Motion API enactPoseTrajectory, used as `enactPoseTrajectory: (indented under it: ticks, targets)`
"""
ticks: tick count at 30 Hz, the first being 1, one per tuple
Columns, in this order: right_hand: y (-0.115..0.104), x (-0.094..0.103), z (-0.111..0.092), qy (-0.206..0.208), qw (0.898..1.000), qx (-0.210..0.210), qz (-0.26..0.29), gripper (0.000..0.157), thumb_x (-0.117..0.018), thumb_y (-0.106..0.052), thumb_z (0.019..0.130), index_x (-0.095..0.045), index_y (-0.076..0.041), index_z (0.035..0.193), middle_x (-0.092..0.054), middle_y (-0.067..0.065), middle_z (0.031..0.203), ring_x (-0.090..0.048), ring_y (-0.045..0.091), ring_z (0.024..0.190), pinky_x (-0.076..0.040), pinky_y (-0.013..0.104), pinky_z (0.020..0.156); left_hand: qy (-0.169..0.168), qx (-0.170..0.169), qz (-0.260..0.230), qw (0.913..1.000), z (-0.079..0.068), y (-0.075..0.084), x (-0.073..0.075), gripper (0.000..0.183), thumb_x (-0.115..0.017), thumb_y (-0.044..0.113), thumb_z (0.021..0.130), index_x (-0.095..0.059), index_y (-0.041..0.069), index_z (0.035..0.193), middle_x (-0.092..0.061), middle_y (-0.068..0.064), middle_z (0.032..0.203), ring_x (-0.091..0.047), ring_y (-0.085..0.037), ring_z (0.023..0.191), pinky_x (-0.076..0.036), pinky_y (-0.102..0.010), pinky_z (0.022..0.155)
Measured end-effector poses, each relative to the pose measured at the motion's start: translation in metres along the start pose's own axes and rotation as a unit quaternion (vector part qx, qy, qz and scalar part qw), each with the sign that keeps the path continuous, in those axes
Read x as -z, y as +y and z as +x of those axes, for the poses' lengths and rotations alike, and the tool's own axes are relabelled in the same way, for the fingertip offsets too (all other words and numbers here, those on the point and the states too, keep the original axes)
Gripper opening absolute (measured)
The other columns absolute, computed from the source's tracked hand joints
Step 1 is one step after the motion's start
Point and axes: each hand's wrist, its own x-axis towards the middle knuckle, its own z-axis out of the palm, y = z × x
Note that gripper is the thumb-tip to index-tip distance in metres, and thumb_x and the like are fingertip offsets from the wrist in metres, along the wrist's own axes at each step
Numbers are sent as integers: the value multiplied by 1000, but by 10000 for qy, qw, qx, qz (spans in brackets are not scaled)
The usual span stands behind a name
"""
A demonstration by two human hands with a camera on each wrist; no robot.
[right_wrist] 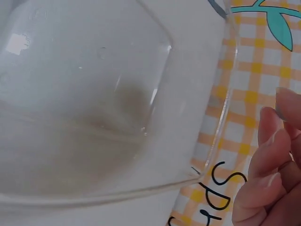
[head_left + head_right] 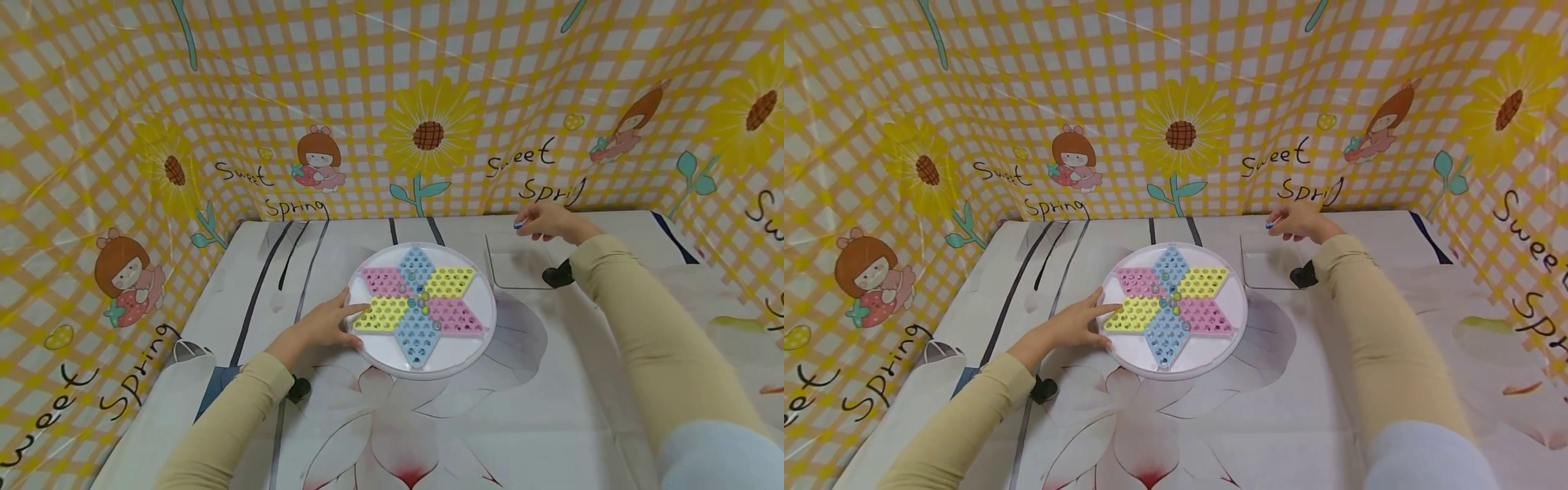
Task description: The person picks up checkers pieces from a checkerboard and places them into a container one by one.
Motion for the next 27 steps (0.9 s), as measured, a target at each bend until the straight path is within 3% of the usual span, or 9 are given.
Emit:
enactPoseTrajectory:
  ticks: [8, 16, 27]
  targets:
    - [21, 0, 10, -750, 9971, 52, -88, 37, -67, -28, 82, -50, -2, 103, -51, 3, 79, -48, 15, 64, -37, 29, 59, -76, -59, 25, 10000, 2, -1, -3, 79, -70, 51, 71, -37, 30, 141, -5, -19, 152, -20, -38, 136, -26, -49, 107]
    - [17, -11, 10, -639, 9960, -36, -621, 26, -60, -9, 85, -51, 5, 104, -54, 5, 79, -47, 14, 57, -36, 26, 51, -88, 5, -20, 10000, -1, 2, 0, 80, -71, 49, 71, -37, 29, 141, -6, -20, 152, -23, -41, 134, -27, -51, 105]
    - [20, -15, 16, -591, 9956, -31, -733, 26, -60, -8, 84, -52, 6, 104, -55, 4, 77, -46, 12, 55, -35, 24, 49, -160, 52, -51, 9998, 0, 0, 1, 80, -70, 49, 72, -35, 29, 141, -4, -20, 152, -27, -43, 132, -30, -52, 104]
